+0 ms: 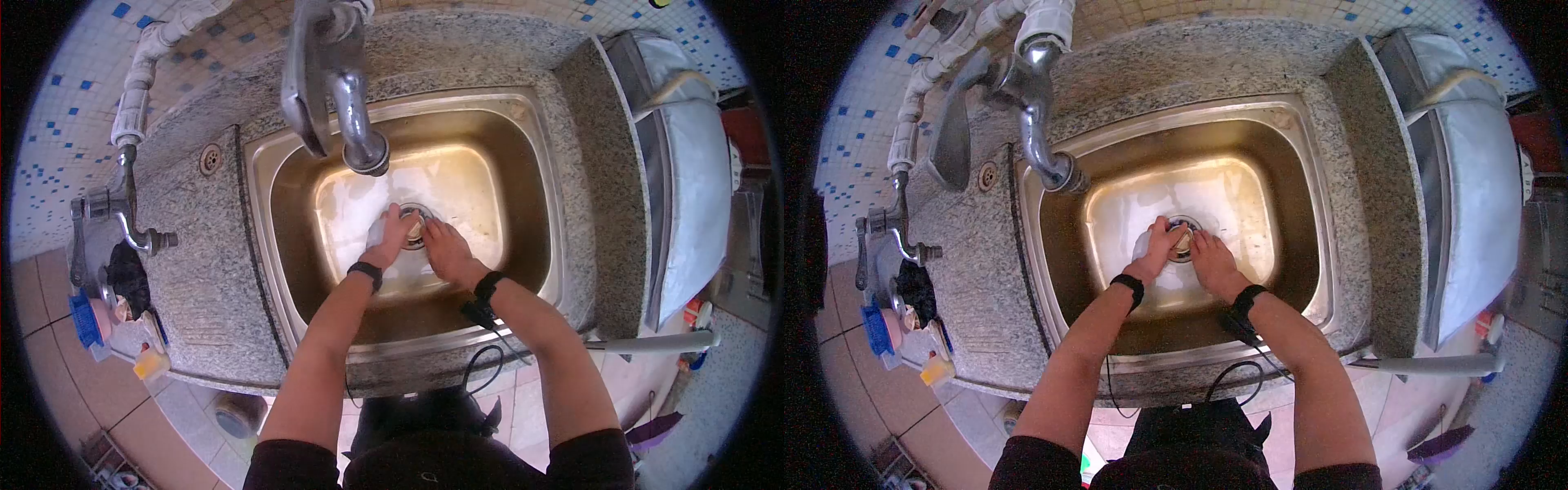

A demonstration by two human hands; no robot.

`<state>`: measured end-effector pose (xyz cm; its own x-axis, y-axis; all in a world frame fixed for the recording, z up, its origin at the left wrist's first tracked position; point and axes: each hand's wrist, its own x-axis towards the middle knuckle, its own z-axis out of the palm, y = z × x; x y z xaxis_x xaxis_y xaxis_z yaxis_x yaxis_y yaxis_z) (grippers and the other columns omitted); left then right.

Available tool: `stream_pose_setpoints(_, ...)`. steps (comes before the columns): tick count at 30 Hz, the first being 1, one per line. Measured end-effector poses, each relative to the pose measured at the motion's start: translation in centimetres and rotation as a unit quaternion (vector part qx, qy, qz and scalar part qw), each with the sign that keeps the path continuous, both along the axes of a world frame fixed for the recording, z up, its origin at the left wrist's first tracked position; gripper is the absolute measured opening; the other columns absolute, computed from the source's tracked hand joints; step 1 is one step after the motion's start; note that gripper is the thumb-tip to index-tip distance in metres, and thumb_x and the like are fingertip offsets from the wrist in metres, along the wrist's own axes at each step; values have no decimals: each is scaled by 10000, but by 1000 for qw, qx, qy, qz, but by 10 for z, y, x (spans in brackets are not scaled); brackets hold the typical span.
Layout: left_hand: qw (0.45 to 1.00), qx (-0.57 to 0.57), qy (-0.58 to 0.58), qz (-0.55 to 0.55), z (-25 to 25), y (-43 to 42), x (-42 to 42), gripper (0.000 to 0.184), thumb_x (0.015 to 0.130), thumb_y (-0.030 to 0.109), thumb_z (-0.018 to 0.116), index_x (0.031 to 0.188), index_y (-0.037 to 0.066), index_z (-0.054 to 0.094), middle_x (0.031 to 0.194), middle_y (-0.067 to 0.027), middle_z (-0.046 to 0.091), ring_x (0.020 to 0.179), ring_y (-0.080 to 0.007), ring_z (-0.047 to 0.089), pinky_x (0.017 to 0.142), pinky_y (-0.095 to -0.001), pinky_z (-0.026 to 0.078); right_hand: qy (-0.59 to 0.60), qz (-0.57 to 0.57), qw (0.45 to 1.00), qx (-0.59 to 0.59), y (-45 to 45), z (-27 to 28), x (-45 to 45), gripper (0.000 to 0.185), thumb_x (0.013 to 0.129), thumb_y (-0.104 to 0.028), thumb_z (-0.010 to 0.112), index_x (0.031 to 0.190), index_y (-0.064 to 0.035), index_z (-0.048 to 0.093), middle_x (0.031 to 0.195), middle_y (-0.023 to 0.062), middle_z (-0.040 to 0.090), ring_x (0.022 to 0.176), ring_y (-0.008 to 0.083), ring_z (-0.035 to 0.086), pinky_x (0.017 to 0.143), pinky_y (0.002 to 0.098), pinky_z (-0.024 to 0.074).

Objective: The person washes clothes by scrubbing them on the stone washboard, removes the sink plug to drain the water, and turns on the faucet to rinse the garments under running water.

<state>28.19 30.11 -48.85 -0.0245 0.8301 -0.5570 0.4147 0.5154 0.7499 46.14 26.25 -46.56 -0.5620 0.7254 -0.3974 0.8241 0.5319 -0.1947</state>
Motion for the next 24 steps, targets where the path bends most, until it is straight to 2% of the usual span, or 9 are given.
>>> stream_pose_setpoints(2,999,-5,-24,-35,-12,3,-5,434,934,434,687,1029,42,526,873,-146,592,724,-240,638,541,-385,511,68,30,997,33,-8,-6,4,652,836,-133,599,1417,112,437,1504,300,394,1400,402,400,1194,443,292)
stream_pose_setpoints(8,995,54,56,-58,-18,5,-1,449,938,433,670,999,25,495,800,-108,587,665,-183,602,515,-367,486,27,45,998,43,-15,-7,-6,653,848,-130,564,1400,181,407,1516,376,332,1410,442,379,1193,456,295)
stream_pose_setpoints(10,998,-22,-54,-14,-11,8,-1,470,933,449,667,1020,20,496,831,-104,597,690,-176,603,528,-362,499,28,41,997,51,-16,-13,-7,665,847,-142,575,1403,181,405,1520,374,329,1411,443,376,1197,457,286)
stream_pose_setpoints(14,995,-31,-93,-16,-6,7,-4,486,931,454,663,1053,14,494,896,-117,614,735,-180,610,559,-358,519,10,44,997,62,-19,-16,-10,736,825,-202,635,1408,180,400,1520,372,332,1421,448,359,1206,455,270)
stream_pose_setpoints(17,998,-45,-31,-16,6,2,-2,465,959,428,627,1106,-2,528,958,-166,634,822,-232,642,678,-390,542,10,40,999,25,-11,-6,-9,776,807,-242,683,1406,166,406,1525,362,330,1428,441,351,1209,445,270)
stream_pose_setpoints(19,991,78,84,-72,-6,-15,-9,447,987,402,578,1176,-4,569,1056,-225,646,950,-337,649,824,-436,517,26,21,999,3,-7,-2,-11,777,803,-246,696,1405,154,410,1532,356,320,1428,437,351,1210,442,270)
stream_pose_setpoints(21,988,56,99,-107,15,-33,-15,403,1015,324,531,1248,0,590,1139,-250,633,1077,-410,607,926,-456,474,43,1,999,-22,-4,5,-12,779,798,-250,708,1404,142,415,1540,350,311,1429,433,352,1212,439,270)
stream_pose_setpoints(23,876,206,299,-319,21,-45,-22,378,991,215,524,1291,-9,572,1309,-251,589,1242,-420,547,1014,-481,449,45,6,998,-50,-2,26,-12,761,807,-254,711,1403,123,423,1555,341,288,1431,427,351,1211,439,273)
stream_pose_setpoints(24,875,205,299,-320,15,-48,-28,378,991,215,524,1291,-9,572,1309,-251,589,1242,-420,547,1014,-481,449,46,5,998,-51,-4,20,-12,761,807,-254,711,1403,123,423,1555,341,288,1431,427,351,1211,439,273)
